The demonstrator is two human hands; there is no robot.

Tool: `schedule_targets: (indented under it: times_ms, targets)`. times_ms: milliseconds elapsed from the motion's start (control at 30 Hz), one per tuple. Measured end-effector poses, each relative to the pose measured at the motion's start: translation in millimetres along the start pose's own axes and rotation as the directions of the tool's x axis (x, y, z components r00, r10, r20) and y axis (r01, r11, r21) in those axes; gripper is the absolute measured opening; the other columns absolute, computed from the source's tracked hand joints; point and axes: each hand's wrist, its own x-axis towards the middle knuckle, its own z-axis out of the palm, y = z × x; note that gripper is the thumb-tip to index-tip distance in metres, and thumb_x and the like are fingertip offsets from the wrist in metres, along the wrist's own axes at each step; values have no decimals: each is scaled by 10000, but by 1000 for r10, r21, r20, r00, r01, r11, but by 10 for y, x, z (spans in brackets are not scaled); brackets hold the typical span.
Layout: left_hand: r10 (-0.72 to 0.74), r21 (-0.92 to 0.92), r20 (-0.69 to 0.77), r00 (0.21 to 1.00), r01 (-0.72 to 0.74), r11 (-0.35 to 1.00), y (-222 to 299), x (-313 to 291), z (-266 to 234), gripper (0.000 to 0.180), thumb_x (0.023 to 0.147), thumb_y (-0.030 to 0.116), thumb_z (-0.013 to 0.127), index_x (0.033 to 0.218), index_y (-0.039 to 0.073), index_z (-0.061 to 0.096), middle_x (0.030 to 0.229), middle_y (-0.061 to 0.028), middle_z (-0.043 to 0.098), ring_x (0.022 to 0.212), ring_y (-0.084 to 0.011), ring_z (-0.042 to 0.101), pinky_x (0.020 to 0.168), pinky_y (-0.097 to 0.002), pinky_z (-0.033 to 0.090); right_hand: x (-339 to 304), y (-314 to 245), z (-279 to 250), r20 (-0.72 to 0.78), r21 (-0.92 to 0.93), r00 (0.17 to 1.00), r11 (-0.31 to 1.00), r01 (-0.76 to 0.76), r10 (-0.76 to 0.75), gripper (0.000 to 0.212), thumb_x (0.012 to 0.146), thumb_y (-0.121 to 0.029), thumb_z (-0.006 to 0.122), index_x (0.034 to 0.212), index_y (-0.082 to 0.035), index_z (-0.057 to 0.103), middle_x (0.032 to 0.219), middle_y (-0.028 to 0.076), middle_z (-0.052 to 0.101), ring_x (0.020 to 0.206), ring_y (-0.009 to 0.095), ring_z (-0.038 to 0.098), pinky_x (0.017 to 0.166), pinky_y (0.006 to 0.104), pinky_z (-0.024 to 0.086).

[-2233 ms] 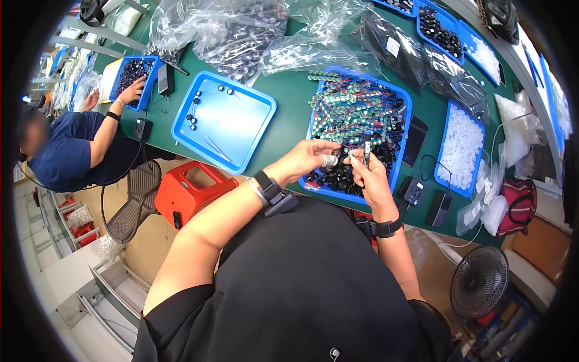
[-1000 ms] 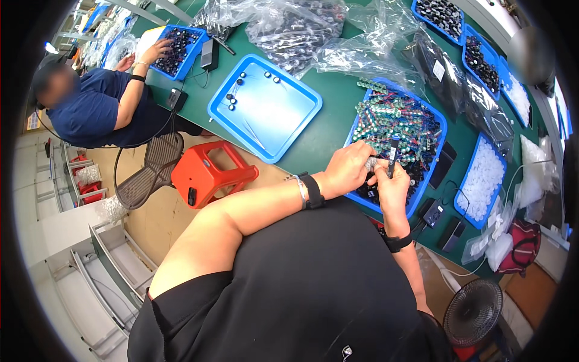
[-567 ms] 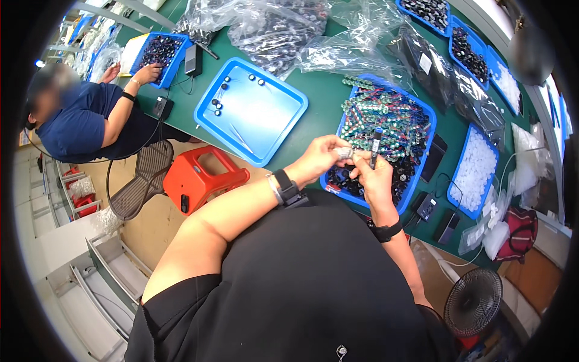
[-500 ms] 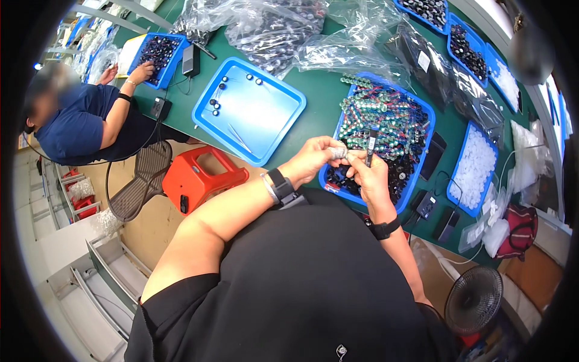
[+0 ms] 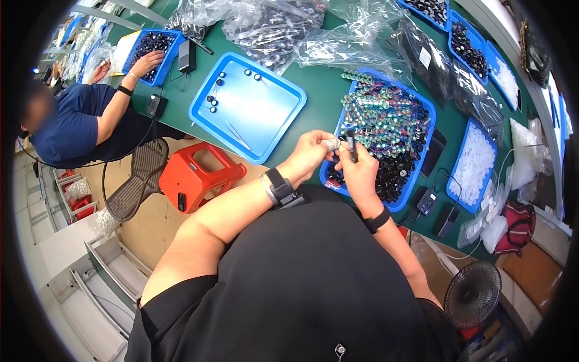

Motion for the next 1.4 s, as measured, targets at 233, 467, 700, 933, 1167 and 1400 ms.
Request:
schedule_targets:
  times_ms: [233,467,700,933,1167,1400]
  targets:
    - [-133,-415,285,949,248,875,-177,-41,-381,212,904,78,587,1081,-38,593,937,-67,650,800,-87,620,727,-193,525,61,60,-63,272,428,917,817,-386,291,102,848,-60,627,911,14,658,781,73,666,527,38,536,406,149,292]
    - [-87,-178,197,977,123,976,-127,-86,-438,253,903,121,605,1104,-31,586,975,-80,649,881,-126,632,798,-236,522,134,296,-42,375,390,853,772,-501,364,163,856,-94,634,988,2,630,809,62,659,557,46,548,405,151,298]
    - [-97,61,167,981,88,994,-80,-59,-571,257,888,124,616,1082,-43,587,1007,-100,650,926,-142,628,800,-274,504,192,206,150,362,226,864,866,-446,350,159,889,-118,603,979,11,630,764,42,640,541,43,523,445,172,351]
    - [592,881,257,764,-437,181,57,-73,-436,275,761,2,583,1033,-38,568,898,-182,578,809,-363,587,722,-385,493,271,99,511,82,150,903,890,-430,422,135,875,-98,609,870,30,651,611,41,609,488,69,503,445,223,358]
    - [89,105,-21,996,-87,991,63,27,-452,185,869,54,555,1029,-34,580,894,-74,632,758,-174,606,697,-284,498,235,-2,497,53,298,941,894,-335,335,135,876,-105,609,896,18,661,652,50,637,483,32,492,413,175,304]
    - [-30,-133,70,997,39,990,-11,75,-553,202,888,83,574,1054,-30,592,855,-46,638,709,-88,582,671,-229,485,282,63,481,89,395,930,845,-361,356,141,865,-114,624,888,25,633,694,59,641,508,57,545,394,171,310]
